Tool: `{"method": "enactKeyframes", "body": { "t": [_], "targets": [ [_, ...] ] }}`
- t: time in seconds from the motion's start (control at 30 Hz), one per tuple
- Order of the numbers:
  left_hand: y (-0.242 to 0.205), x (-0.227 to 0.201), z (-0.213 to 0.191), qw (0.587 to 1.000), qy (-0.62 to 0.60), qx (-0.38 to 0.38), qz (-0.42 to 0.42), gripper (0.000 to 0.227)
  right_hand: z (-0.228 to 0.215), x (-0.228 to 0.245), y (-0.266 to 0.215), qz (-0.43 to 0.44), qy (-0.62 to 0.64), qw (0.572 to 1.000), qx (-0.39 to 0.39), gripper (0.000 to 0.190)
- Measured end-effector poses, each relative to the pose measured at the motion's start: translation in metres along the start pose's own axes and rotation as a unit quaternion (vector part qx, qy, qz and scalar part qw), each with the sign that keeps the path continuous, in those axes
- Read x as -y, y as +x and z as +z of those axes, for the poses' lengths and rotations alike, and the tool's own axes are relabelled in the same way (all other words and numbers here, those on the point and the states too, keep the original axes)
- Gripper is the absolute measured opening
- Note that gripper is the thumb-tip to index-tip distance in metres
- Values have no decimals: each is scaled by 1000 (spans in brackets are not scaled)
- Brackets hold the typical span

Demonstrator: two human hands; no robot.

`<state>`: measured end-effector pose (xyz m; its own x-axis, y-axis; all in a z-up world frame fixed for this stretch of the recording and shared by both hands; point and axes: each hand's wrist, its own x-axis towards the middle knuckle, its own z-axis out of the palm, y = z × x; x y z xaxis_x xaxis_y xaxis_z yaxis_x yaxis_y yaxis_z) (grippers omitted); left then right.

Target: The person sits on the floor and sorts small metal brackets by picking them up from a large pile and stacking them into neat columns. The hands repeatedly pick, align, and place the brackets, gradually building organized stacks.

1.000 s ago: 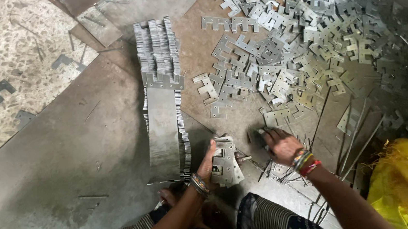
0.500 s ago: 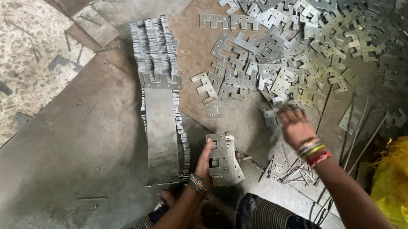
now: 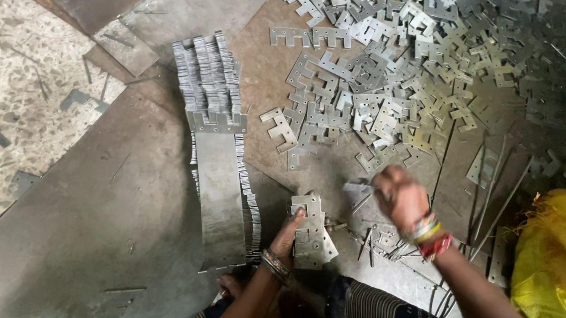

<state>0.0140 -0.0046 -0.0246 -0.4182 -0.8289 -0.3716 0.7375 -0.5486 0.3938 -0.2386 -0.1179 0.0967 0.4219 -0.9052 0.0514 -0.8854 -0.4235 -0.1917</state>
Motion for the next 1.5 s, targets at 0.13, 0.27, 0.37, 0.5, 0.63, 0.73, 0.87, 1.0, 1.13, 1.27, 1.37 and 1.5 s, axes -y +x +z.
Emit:
{"method": "enactKeyframes", "body": {
  "t": [0.13, 0.27, 0.37, 0.5, 0.63, 0.73, 0.87, 1.0, 1.13, 1.27, 1.37, 1.5],
  "targets": [
    [0, -1, 3, 998, -41, -45, 26, 66, 4, 4, -2, -229, -77, 962, -129, 29],
    [-4, 6, -6, 998, -47, -28, -26, 62, 16, -70, 35, 120, -26, 992, 42, 50],
    [-4, 10, -14, 994, -17, -58, -86, 51, 31, -143, 62, 221, -85, 968, 78, 63],
    [2, 9, -14, 990, -66, -65, -104, 43, 59, -193, 79, 185, -89, 973, 107, 67],
    [2, 4, 4, 996, -57, -28, -64, 55, 66, -169, 47, 199, -117, 959, 163, 43],
    [2, -2, 17, 995, -90, 12, -46, 66, 60, -122, 10, 209, -84, 949, 219, 50],
    [-9, -4, 22, 986, -145, 26, -73, 74, 49, -79, -21, 134, 2, 981, 141, 54],
    [-14, -4, 11, 990, -108, 43, -83, 49, 45, -73, -18, 28, -18, 993, 116, 64],
    [-5, 4, 1, 986, -142, 45, -73, 39, 41, -72, -14, -82, -93, 986, 114, 78],
    [-2, 6, 0, 994, -110, 7, -29, 41, 21, -48, -12, 123, -29, 987, 100, 23],
    [-4, 6, 4, 996, -62, -58, -32, 44, -3, -24, -18, 258, 290, 919, 66, 31],
    [-3, 2, 14, 996, -4, -85, 27, 50, -13, 2, -11, 204, 526, 814, 139, 45]
  ]
}}
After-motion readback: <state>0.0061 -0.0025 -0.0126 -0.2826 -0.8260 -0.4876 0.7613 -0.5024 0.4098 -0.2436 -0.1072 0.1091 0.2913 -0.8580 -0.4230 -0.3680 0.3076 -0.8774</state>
